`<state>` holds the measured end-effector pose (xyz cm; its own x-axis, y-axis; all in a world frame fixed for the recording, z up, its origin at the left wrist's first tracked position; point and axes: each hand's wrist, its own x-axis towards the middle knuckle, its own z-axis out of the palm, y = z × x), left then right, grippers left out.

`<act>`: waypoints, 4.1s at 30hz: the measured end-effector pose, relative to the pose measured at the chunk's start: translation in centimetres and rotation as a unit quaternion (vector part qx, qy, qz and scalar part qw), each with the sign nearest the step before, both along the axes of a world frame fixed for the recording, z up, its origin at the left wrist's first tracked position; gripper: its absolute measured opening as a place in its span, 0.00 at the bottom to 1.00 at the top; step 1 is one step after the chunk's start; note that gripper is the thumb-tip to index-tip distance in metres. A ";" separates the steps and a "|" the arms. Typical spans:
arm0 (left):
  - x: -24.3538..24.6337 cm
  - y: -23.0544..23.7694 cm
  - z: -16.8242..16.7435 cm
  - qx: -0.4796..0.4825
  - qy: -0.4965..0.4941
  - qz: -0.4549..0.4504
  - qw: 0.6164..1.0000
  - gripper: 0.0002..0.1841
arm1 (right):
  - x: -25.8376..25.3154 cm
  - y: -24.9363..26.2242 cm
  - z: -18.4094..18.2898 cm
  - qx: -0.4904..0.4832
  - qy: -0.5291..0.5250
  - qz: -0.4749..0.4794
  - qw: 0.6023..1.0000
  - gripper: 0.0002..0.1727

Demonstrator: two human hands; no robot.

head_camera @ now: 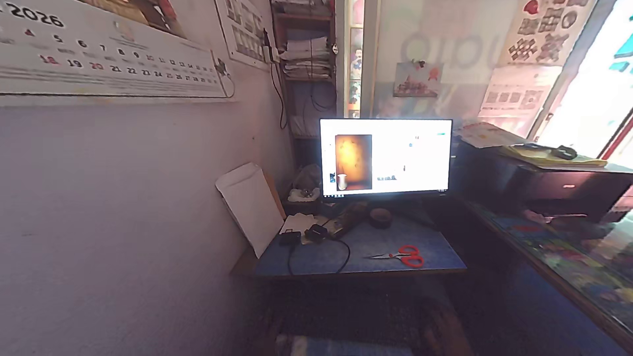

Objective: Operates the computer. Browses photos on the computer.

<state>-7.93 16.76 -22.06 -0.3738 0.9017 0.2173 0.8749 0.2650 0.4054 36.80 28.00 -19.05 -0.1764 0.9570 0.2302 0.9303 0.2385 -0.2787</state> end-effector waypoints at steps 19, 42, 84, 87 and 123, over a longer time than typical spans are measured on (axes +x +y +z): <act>0.3 -0.7 1.1 -0.005 -0.034 -0.015 0.999 0.35 | -0.3 -0.5 0.9 0.001 0.032 0.010 0.999 0.28; 0.0 -0.3 -0.4 0.000 0.002 0.007 1.000 0.35 | -0.2 -0.7 1.2 -0.010 0.040 0.023 0.999 0.29; 0.1 -0.5 -0.1 0.027 0.013 -0.013 0.999 0.35 | -0.2 -0.7 1.0 0.016 0.032 0.041 0.998 0.27; 0.2 -0.6 0.3 0.014 0.016 -0.013 1.000 0.35 | -0.3 -0.7 1.3 0.011 0.029 0.041 0.999 0.28; 0.0 -0.7 -0.3 0.033 -0.005 -0.020 0.999 0.35 | -0.2 -0.5 0.9 0.022 0.037 0.041 0.998 0.27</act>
